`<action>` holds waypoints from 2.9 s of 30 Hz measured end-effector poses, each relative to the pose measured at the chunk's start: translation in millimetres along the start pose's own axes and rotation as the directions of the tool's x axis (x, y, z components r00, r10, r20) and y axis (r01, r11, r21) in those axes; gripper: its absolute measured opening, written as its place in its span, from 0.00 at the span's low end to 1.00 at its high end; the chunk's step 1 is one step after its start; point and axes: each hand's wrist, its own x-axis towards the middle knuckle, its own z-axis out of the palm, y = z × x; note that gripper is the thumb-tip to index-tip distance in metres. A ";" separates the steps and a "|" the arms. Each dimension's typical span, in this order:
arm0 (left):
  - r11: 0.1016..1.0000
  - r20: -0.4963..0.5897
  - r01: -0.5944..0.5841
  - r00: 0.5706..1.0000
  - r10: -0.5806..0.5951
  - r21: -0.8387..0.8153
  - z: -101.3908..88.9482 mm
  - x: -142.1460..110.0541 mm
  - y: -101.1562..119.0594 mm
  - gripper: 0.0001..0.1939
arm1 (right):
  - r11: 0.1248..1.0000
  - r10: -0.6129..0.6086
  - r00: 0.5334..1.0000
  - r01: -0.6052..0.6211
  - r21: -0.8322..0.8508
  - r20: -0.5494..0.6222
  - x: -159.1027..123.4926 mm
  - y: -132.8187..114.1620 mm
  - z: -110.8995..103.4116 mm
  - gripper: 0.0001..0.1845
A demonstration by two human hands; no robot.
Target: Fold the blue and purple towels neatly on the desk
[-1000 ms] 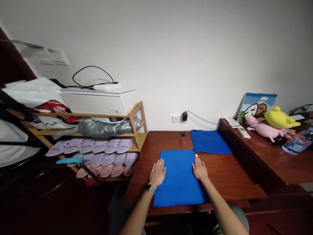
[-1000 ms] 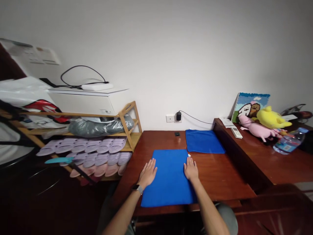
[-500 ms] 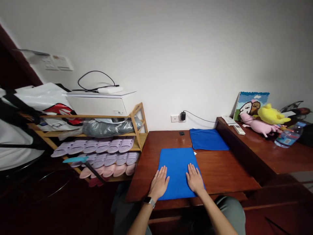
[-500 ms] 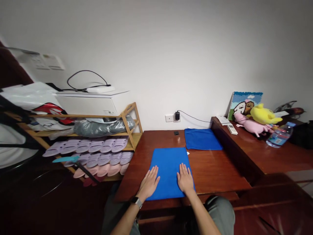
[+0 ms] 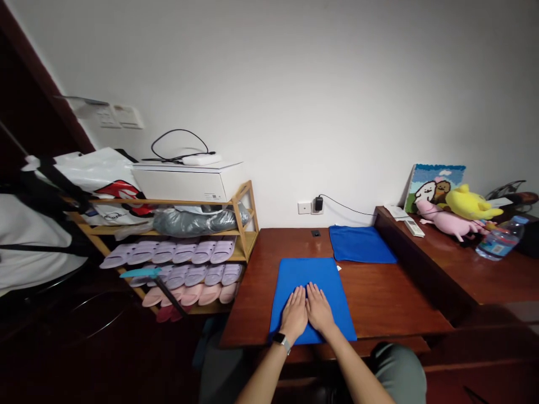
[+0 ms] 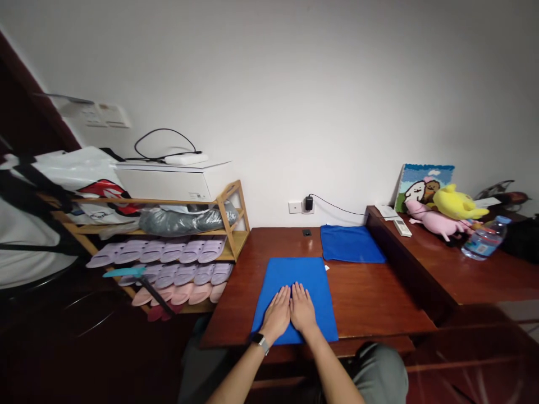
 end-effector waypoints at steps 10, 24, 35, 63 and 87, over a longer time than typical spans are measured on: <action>0.987 -0.124 0.156 0.981 -0.151 0.033 -2.1 -43.1 -65.2 0.34 | 0.959 0.270 0.963 -0.271 -0.084 -0.020 -31.1 112.3 -22.9 0.37; 1.000 -0.074 0.021 0.997 -0.020 0.011 9.8 -30.6 -41.5 0.32 | 0.986 0.161 0.986 -0.163 -0.038 -0.035 -38.2 56.6 10.1 0.37; 0.998 -0.038 0.049 0.998 -0.050 -0.028 -3.3 11.8 -24.4 0.32 | 0.989 0.148 0.987 -0.147 0.025 -0.055 2.5 53.8 -22.3 0.36; 0.973 0.081 0.230 0.970 -0.230 0.006 12.9 110.3 -69.3 0.32 | 0.988 0.146 0.988 -0.143 -0.053 0.047 117.6 75.0 -5.1 0.37; 0.952 -0.065 0.232 0.972 -0.224 0.199 -54.3 -53.5 -75.0 0.28 | 0.962 0.248 0.969 -0.249 -0.112 -0.025 -60.8 145.4 -48.9 0.32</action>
